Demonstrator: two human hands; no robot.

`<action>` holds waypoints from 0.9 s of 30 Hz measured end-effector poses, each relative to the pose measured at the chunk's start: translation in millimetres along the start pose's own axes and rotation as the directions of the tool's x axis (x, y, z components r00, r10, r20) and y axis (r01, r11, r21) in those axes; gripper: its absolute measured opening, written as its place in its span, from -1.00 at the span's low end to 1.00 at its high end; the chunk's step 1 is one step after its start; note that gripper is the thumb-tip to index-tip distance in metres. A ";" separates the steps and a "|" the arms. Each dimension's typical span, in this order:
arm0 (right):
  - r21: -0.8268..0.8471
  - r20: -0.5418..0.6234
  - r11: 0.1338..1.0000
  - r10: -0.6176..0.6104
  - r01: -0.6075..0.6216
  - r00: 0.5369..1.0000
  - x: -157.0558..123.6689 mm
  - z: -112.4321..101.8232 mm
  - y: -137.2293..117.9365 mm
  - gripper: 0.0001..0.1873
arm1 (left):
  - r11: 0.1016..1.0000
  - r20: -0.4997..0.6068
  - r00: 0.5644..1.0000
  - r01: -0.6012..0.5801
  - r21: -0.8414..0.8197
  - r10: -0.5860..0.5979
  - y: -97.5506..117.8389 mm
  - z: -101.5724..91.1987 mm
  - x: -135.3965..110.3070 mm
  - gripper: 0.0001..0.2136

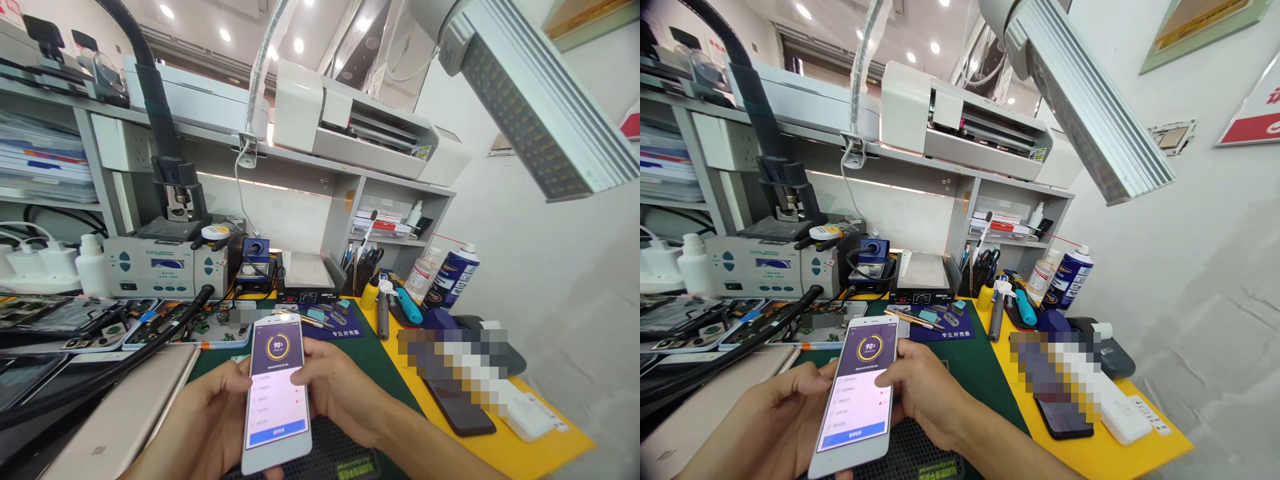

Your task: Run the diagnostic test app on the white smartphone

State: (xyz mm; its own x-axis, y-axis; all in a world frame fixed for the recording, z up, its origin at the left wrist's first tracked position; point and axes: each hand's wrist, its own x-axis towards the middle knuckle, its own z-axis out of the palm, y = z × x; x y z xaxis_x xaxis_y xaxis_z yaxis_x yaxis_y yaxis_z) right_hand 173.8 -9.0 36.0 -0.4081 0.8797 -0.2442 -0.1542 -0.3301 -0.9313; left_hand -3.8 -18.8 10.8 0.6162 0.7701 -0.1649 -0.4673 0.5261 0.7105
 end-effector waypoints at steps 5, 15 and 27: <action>0.003 0.004 1.000 0.003 -0.003 1.000 0.6 0.3 1.1 -0.54 | 1.000 -0.012 1.000 0.010 -0.025 -0.010 -0.5 -1.8 -0.3 -0.70; 0.020 0.017 1.000 0.004 -0.004 1.000 1.0 -0.3 0.2 -0.58 | 1.000 -0.030 0.999 0.014 0.011 -0.014 2.1 4.4 -2.4 -0.68; 0.020 0.018 1.000 0.001 -0.001 1.000 0.8 0.9 -0.5 -0.55 | 0.999 -0.089 0.995 0.044 0.026 -0.041 4.9 11.3 -2.9 -0.40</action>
State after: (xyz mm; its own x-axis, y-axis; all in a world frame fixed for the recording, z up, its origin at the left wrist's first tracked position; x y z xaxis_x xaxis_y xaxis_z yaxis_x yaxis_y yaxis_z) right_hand 172.7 -8.5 36.5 -0.4248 0.8729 -0.2400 -0.1713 -0.3378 -0.9255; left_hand -0.7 -22.5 22.4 0.5760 0.7769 -0.2543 -0.4234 0.5496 0.7201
